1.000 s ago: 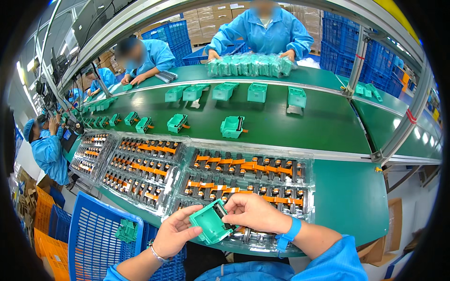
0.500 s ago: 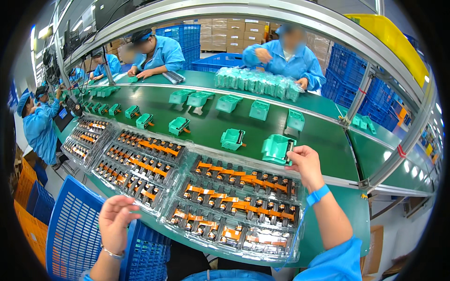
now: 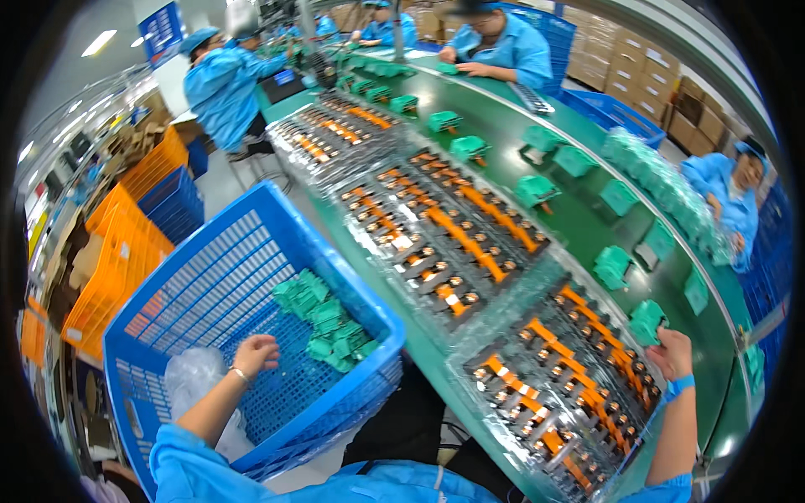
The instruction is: Assembling small electronic components into green plastic housings on an assembly line.
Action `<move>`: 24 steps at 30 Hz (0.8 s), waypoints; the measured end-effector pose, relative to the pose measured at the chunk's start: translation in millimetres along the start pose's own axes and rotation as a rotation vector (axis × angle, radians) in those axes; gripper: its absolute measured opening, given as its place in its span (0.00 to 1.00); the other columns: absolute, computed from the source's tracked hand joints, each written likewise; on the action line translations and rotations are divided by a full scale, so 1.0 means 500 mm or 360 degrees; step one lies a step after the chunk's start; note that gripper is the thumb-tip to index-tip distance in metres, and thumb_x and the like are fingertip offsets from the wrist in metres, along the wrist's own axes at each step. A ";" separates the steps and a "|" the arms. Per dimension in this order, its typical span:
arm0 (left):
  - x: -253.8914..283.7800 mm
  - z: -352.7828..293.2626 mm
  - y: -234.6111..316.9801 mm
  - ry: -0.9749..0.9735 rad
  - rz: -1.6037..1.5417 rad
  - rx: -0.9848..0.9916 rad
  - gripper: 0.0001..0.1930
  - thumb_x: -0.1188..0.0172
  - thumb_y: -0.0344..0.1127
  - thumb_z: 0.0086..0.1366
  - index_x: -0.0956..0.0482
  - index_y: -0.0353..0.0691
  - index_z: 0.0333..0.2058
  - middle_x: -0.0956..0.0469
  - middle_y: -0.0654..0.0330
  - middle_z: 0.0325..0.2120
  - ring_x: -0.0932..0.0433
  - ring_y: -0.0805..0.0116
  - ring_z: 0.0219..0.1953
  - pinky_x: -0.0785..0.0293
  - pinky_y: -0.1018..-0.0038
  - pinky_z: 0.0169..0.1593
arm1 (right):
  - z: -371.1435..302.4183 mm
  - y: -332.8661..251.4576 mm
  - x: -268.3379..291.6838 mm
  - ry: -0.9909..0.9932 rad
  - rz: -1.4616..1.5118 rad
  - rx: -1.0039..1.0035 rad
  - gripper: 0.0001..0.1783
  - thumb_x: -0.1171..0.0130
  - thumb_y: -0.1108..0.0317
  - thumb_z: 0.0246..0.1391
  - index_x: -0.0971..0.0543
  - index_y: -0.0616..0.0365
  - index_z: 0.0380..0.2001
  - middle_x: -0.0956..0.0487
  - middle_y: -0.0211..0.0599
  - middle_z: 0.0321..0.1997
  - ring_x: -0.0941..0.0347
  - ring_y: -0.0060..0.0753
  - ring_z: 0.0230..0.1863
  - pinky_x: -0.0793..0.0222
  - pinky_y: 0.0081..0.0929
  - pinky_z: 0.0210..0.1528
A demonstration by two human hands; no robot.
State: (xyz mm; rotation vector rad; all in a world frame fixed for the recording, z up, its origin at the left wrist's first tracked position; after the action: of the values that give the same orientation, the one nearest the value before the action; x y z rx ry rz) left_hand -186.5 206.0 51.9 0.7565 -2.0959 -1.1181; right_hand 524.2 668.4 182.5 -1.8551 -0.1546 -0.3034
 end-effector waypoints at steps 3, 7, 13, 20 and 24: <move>0.039 0.043 -0.161 -0.0059 0.0437 0.0302 0.17 0.40 0.34 0.54 0.27 0.35 0.42 0.23 0.54 0.35 0.23 0.63 0.36 0.23 0.68 0.37 | 0.016 0.009 0.009 -0.0079 0.0042 -0.0107 0.13 0.43 0.59 0.54 0.27 0.59 0.34 0.28 0.31 0.29 0.31 0.26 0.23 0.28 0.24 0.22; 0.008 0.073 -0.202 -0.0208 0.1186 0.0066 0.27 0.34 0.41 0.48 0.29 0.38 0.47 0.24 0.49 0.36 0.25 0.51 0.40 0.28 0.62 0.46 | -0.051 -0.032 0.039 0.0118 -0.0042 0.0074 0.14 0.44 0.58 0.54 0.28 0.57 0.37 0.29 0.29 0.29 0.31 0.23 0.24 0.30 0.20 0.22; -0.136 0.158 -0.169 -0.0226 0.1687 -0.0547 0.40 0.35 0.36 0.43 0.42 0.48 0.58 0.42 0.42 0.56 0.43 0.45 0.59 0.37 0.59 0.56 | -0.214 -0.067 0.117 0.0395 -0.0123 0.0273 0.13 0.44 0.59 0.54 0.27 0.55 0.38 0.27 0.27 0.30 0.31 0.18 0.25 0.31 0.17 0.22; -0.195 0.183 -0.157 0.0063 0.0523 -0.0406 0.25 0.54 0.40 0.63 0.40 0.34 0.56 0.38 0.43 0.54 0.38 0.48 0.55 0.42 0.64 0.58 | -0.353 -0.085 0.096 0.0378 -0.0359 0.0166 0.10 0.44 0.69 0.51 0.25 0.62 0.37 0.24 0.34 0.31 0.26 0.24 0.28 0.26 0.22 0.27; -0.207 0.234 -0.211 -0.0125 0.1735 -0.0863 0.31 0.44 0.38 0.55 0.42 0.27 0.54 0.42 0.40 0.56 0.47 0.37 0.59 0.45 0.55 0.59 | -0.348 -0.101 0.061 0.0190 -0.0555 0.0225 0.12 0.44 0.68 0.52 0.22 0.63 0.38 0.21 0.36 0.35 0.25 0.25 0.35 0.26 0.23 0.37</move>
State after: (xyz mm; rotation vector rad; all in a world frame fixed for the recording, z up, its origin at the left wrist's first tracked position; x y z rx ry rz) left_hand -189.4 289.2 -116.9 -0.6439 -1.6856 -0.9552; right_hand 517.6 516.4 285.7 -1.6607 -0.4087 -0.6272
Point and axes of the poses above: each hand's wrist, its own z-axis towards the middle knuckle, its own x-axis out of the back of the hand, y = z × x, the point moved 5 cm from there along z, towards the middle knuckle
